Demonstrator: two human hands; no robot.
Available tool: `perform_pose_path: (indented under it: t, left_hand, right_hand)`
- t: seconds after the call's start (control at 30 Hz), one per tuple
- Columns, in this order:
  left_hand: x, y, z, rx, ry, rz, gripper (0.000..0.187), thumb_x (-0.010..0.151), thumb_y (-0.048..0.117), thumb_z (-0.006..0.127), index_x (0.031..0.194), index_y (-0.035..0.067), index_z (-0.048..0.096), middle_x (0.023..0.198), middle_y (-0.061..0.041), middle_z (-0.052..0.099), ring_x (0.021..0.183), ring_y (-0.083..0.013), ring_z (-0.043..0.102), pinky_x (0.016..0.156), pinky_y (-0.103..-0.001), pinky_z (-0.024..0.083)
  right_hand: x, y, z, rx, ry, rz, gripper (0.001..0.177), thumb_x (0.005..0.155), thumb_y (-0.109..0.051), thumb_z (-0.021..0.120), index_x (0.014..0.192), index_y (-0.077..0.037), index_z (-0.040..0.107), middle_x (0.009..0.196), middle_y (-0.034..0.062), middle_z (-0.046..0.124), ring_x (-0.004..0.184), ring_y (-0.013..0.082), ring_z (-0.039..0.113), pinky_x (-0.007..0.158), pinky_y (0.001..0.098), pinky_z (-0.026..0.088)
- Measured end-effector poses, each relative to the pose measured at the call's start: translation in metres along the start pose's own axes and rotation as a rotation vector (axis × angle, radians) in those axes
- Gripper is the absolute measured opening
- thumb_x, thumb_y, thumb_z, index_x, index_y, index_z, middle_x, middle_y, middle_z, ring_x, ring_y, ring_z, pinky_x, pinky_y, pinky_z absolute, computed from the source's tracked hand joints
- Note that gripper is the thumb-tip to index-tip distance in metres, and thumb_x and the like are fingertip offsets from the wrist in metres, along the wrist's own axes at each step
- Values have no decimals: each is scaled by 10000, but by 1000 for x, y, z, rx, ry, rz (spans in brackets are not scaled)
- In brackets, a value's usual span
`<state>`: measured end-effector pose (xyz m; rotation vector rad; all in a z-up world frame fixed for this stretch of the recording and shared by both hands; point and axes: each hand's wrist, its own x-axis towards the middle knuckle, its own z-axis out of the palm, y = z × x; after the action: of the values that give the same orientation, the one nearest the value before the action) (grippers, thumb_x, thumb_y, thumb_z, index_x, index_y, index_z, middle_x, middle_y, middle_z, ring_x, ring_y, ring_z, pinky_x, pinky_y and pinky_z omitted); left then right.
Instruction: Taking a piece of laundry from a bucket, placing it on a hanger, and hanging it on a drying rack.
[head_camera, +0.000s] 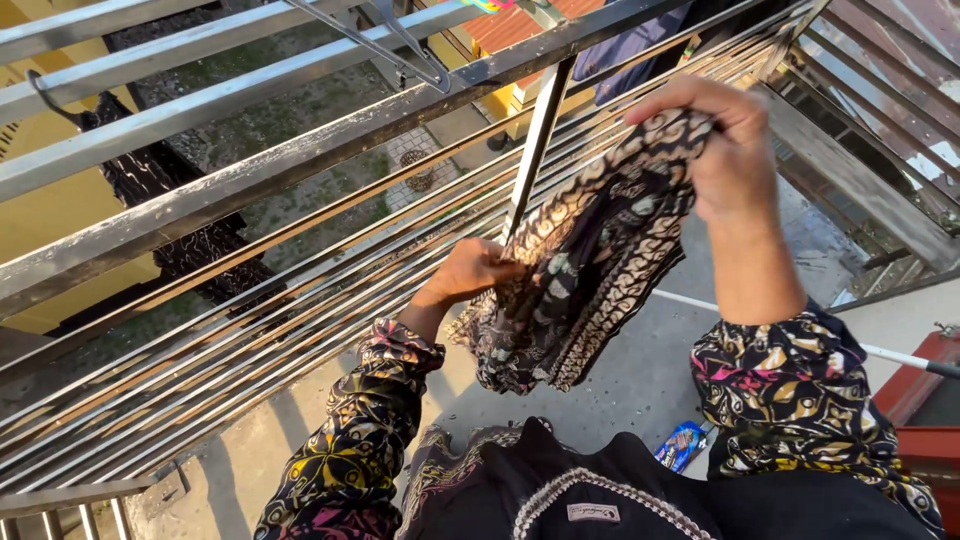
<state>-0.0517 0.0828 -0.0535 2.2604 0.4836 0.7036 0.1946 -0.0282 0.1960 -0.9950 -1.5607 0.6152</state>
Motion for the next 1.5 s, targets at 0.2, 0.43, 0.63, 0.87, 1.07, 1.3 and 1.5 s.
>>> perform_pose_path:
  t: [0.2,0.43,0.63,0.87,1.07,1.3,1.5]
  left_hand:
    - [-3,17,-80,-371,164,-242,119,1036,157,550,990,138,659,959,13,669,887,-129,613,811,-309,511]
    - [16,31,-146,349,290,-218,350,967,372,702,1129,72,779,1001,-82,799,856,-173,720,776,-401,549]
    - [5,105,-178,360,254,-440,327,919,392,752,1074,110,811,1114,-85,782,770,-192,745,792,-448,614]
    - [-42,116,-183,267,-219,-714,720,976,706,517,620,90,406,633,-76,496,618,-211,491,610,-383,347]
    - [-98,21,-203,384,-226,-373,445,949,521,662,808,99,683,679,-32,568,632,-152,503,582,-379,361]
    - [-146,104,-214,-197,-178,-569,400,987,421,608,1084,58,747,1053,-172,739,1011,-298,657,968,-457,494]
    - [-170,132,-195,-512,-38,-574,575,1032,441,502,1362,-11,633,1434,-225,597,1376,-363,495,1195,-557,322]
  right_hand:
    - [-28,38,-101,-359,-88,224,444,877,214,508,1142,-94,686,1193,93,705,1184,196,669,1145,357,542]
    - [-66,65,-100,-420,-178,522,281,921,-146,725,1202,-161,725,1217,49,741,1051,166,696,1104,376,497]
    - [-64,84,-107,-412,128,135,199,1054,45,700,1250,11,710,1173,79,688,1057,119,601,898,248,461]
    - [-88,101,-29,-620,112,144,174,1132,-128,709,987,-32,700,895,80,680,727,178,592,582,318,461]
    - [-88,102,12,-512,243,442,398,1053,-80,702,1416,50,601,652,80,552,443,116,404,385,314,357]
    - [-77,143,39,-245,190,309,170,945,-66,747,1114,-63,734,962,88,724,884,149,683,849,309,567]
    - [-76,238,72,-353,-3,551,234,944,-343,718,1117,-191,762,1063,70,731,1025,225,661,974,400,494]
